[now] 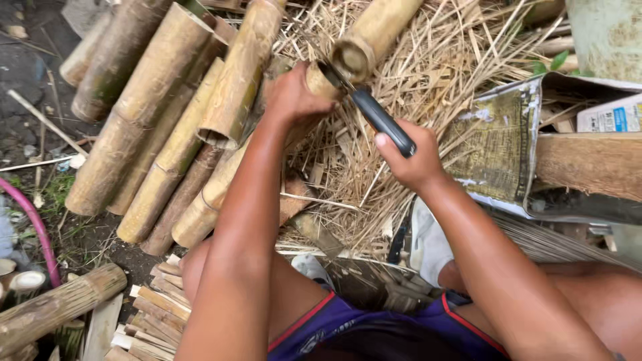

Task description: The person uses a hand saw to cut bamboo poles into shorter sections. They hold the bamboo with one hand and saw with the other, then stack the cut pieces.

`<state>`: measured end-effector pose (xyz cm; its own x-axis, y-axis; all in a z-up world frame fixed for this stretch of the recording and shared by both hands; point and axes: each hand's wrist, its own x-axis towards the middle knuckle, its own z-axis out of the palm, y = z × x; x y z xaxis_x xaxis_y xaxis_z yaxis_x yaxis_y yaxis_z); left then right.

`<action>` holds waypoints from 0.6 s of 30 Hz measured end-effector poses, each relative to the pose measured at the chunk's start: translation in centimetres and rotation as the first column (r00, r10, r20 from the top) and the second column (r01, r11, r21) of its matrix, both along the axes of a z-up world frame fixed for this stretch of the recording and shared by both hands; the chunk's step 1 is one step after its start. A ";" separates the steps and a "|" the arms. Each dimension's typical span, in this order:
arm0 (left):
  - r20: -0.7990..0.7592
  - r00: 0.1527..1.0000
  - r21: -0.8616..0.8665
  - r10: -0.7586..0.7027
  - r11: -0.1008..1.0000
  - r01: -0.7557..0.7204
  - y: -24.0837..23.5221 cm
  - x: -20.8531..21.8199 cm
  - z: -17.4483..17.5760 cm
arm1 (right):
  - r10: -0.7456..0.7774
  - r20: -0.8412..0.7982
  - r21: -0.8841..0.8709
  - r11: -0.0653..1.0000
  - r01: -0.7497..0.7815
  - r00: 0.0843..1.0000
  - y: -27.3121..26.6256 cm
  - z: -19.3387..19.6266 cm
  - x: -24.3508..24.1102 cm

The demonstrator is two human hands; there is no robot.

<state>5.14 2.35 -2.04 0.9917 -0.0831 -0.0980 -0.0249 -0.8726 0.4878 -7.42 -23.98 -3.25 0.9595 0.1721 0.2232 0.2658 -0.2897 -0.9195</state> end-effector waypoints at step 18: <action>0.008 0.994 -0.035 0.107 0.994 -0.107 -2.2 -5.4 4.6 | 0.066 -0.378 0.564 0.807 0.173 0.923 3.4 -10.5 2.8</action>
<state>-0.31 0.18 2.58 0.9960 0.0203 -0.0872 0.0627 -0.8532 0.5179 -4.66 -20.56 -13.76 0.9922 0.0714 -0.1018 -0.1196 0.3230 -0.9388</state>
